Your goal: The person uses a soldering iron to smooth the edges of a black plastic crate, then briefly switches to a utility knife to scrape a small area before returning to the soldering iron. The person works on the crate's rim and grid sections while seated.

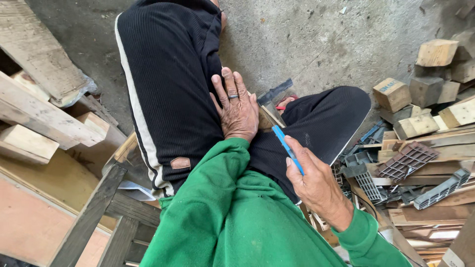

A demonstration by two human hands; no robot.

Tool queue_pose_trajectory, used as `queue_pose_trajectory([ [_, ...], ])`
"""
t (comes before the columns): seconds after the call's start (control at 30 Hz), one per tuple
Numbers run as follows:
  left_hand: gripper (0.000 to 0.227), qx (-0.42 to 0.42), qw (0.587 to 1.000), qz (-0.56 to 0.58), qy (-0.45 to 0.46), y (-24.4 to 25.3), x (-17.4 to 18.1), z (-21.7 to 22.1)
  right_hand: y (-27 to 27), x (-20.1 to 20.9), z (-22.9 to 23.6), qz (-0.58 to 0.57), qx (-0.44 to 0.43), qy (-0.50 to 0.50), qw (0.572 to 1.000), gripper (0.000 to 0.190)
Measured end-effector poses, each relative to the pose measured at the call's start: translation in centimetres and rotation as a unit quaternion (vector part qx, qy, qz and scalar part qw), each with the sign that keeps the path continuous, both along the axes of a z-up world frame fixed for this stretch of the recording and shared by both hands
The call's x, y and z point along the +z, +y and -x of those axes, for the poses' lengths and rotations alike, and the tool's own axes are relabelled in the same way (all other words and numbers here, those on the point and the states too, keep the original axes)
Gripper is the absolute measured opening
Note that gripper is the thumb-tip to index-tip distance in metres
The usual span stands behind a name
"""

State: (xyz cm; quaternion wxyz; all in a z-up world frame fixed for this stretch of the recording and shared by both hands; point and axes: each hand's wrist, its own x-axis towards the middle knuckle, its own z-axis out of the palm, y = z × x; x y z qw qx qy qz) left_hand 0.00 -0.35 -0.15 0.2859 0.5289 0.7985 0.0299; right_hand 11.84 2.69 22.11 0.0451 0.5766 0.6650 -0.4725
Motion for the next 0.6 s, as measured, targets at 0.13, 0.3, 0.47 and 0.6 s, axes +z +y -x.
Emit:
queue_pose_trajectory([
  [0.13, 0.077, -0.004, 1.000, -0.004, 0.008, -0.2, 0.1, 0.0, 0.7, -0.5, 0.7, -0.026, 0.033, 0.012, 0.999, 0.045],
  [0.3, 0.077, 0.000, 1.000, 0.002, 0.005, 0.2, -0.4, 0.3, 3.2, -5.7, 1.5, -0.055, 0.056, 0.044, 0.996, 0.040],
  [0.47, 0.075, 0.022, 0.999, -0.021, -0.013, 0.1, 0.4, 0.4, 2.5, -7.7, -0.9, -0.033, -0.006, 0.061, 0.998, 0.040],
  [0.6, 0.072, 0.081, 0.993, -0.076, -0.047, 0.9, 1.3, 1.4, 0.3, -8.3, -0.7, -0.142, 0.025, 0.118, 0.983, 0.044],
])
